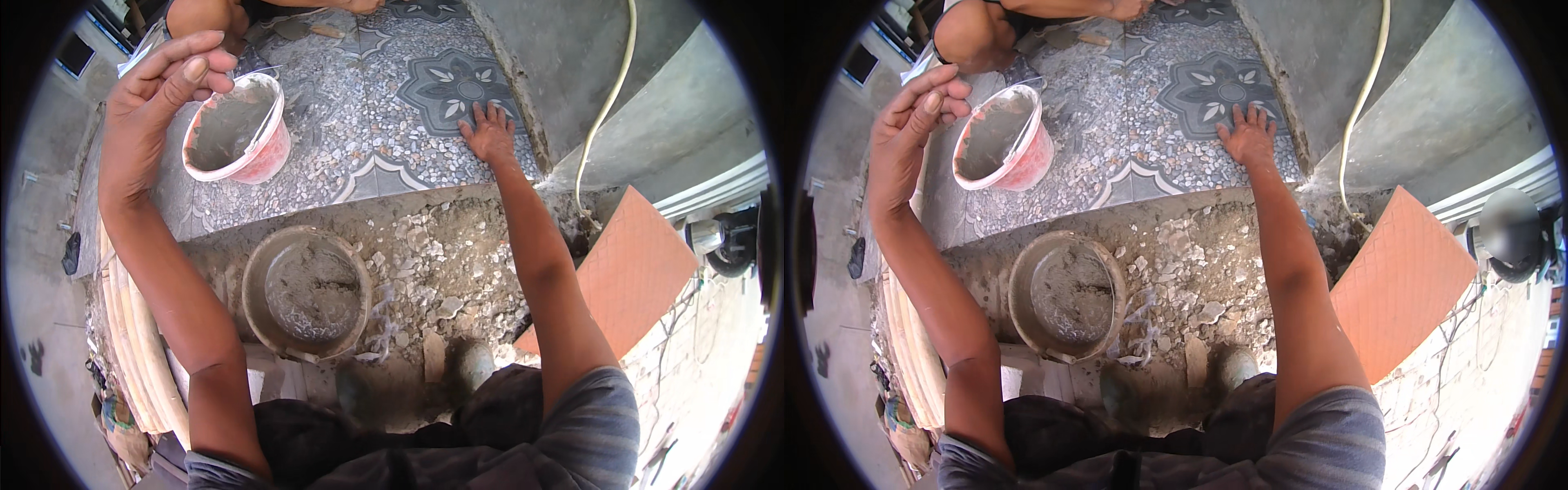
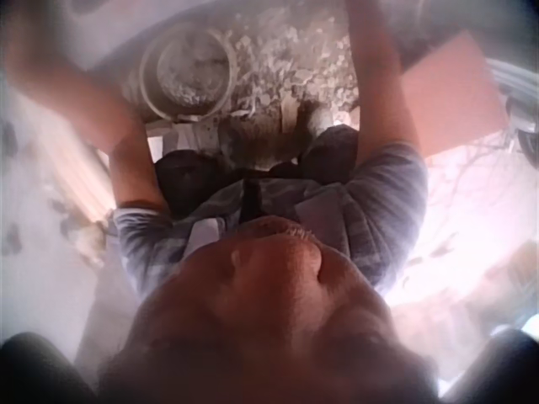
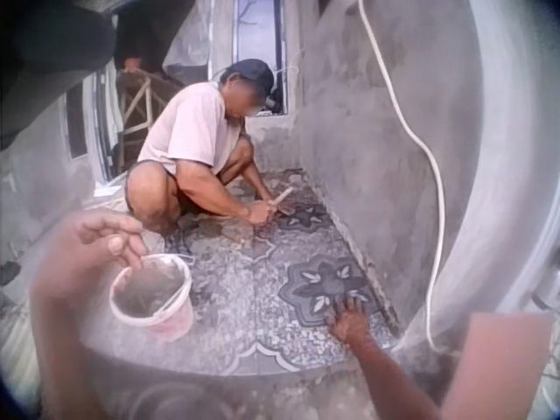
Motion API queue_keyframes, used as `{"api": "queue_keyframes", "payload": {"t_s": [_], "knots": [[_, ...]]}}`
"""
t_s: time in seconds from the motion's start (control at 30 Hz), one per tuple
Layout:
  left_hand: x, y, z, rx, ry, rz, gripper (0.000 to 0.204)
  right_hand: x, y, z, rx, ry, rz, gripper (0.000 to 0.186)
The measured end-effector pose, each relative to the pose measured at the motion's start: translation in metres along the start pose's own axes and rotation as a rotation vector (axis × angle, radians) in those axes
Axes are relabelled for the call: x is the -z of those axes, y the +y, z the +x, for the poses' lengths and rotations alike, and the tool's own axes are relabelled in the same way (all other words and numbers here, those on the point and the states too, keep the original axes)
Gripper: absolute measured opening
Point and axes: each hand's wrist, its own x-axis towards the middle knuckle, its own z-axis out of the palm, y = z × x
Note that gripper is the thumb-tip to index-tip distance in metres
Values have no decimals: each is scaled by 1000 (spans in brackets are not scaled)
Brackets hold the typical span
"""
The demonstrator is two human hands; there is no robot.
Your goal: The person lays floor tiles by positioning them, pressing them flat by hand, and tapping them into place with a rubber mallet.
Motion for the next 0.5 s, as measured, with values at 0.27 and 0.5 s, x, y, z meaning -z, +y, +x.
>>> {"api": "queue_keyframes", "payload": {"t_s": [0.27,0.5], "knots": [[-5,3,0,2,-49,57,37,-9,-17,-3,16,34,5,72],[30,-33,-8,65,57,79,38,-17,-31,-7,13,67,156,75]]}}
